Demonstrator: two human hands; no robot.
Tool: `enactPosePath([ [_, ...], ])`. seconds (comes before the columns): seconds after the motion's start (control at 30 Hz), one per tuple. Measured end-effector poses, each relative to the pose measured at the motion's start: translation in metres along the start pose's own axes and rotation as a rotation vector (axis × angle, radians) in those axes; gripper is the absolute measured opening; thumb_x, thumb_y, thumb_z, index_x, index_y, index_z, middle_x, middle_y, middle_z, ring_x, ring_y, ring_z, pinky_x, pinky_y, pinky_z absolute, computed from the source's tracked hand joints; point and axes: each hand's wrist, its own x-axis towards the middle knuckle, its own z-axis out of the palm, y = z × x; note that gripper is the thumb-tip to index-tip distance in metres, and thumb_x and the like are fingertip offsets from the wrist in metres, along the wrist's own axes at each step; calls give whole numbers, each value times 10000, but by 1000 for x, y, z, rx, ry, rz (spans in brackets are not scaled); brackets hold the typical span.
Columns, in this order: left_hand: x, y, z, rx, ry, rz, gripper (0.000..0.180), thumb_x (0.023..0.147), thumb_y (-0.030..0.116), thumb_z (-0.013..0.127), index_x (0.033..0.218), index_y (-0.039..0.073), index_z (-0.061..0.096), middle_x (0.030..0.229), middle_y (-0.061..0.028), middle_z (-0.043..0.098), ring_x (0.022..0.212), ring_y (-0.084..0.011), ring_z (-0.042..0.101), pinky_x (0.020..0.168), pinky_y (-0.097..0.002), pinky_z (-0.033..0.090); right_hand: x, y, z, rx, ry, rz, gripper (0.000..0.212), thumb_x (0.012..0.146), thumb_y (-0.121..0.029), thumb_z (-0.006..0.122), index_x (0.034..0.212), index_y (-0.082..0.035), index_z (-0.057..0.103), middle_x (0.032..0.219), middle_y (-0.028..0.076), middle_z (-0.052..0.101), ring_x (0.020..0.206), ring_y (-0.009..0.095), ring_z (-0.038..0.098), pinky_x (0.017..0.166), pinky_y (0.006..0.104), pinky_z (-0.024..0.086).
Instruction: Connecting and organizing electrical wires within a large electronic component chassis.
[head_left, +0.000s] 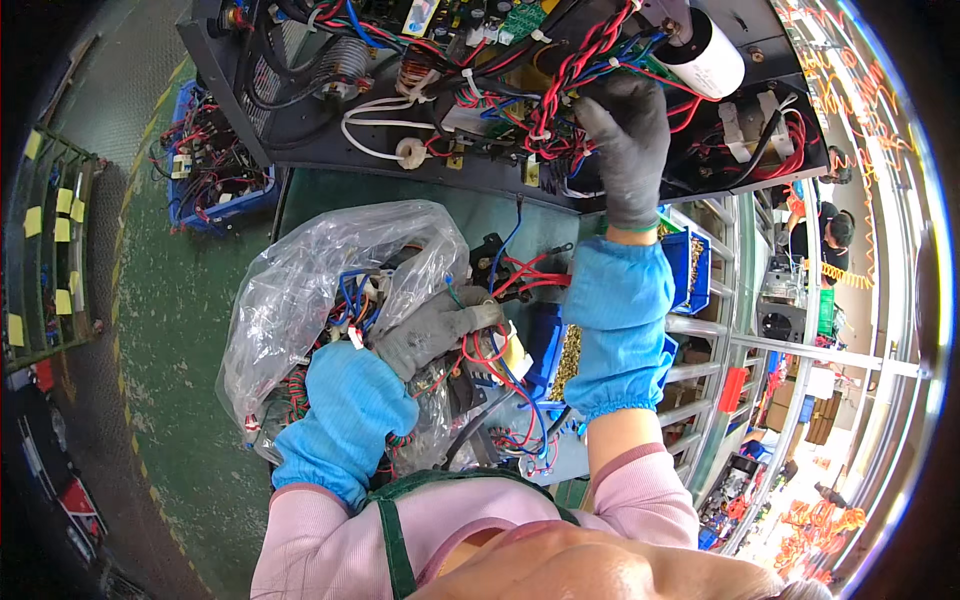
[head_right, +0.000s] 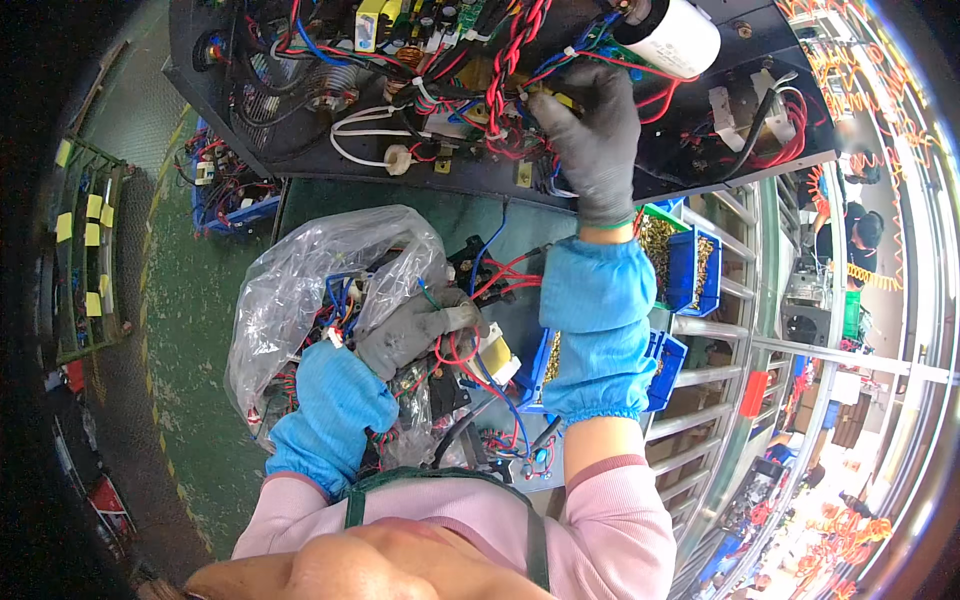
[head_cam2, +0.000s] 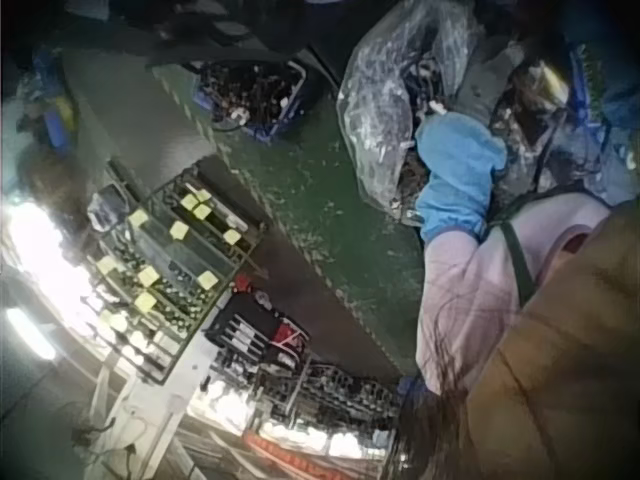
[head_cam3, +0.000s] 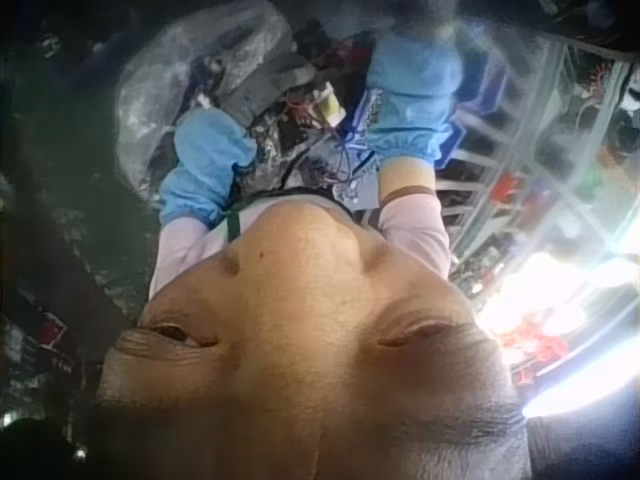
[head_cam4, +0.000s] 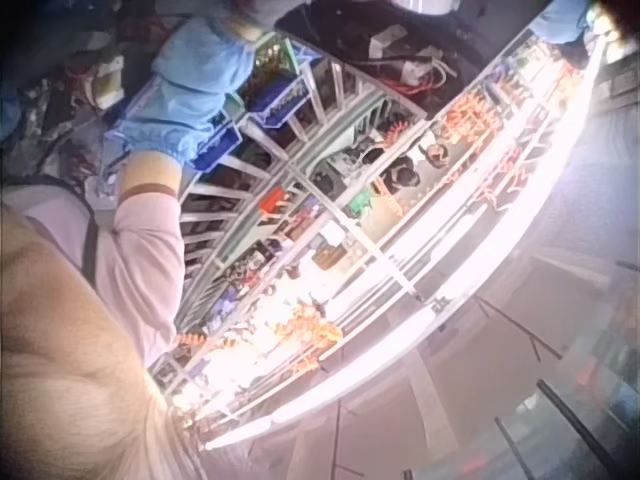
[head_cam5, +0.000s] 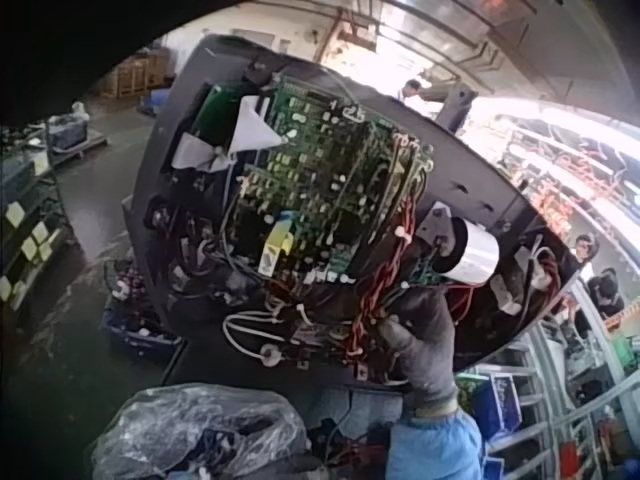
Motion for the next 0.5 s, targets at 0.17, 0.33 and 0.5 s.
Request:
enactPosePath([
  [0.17, 1, -9, 2, -104, 49, 19, 202, 922, 244, 596, 948, 51, 650, 854, -16, 634, 804, -85, 588, 756, -241, 466, -51, -19, 41, -818, 99, -446, 417, 708, -225, 785, 1071, -81, 639, 1079, 143, 593, 972, 297, 590, 861, 367, 482],
  [0.33, -1, 0, 1, 60, 22, 20, 214, 927, 256, 593, 971, 52, 638, 876, -16, 641, 806, -78, 592, 751, -238, 471, -63, -16, 44, -734, 14, -135, 334, 766, -241, 753, 998, -27, 646, 910, 92, 615, 857, 251, 586, 784, 333, 477],
  [0.5, -3, 3, 3, -26, 83, 64, 212, 931, 257, 588, 953, 51, 632, 857, -5, 634, 779, -76, 591, 729, -238, 476, -57, -13, 24, -224, -43, 131, 253, 795, -238, 729, 832, -5, 635, 821, 85, 561, 747, 201, 538, 695, 300, 431],
])
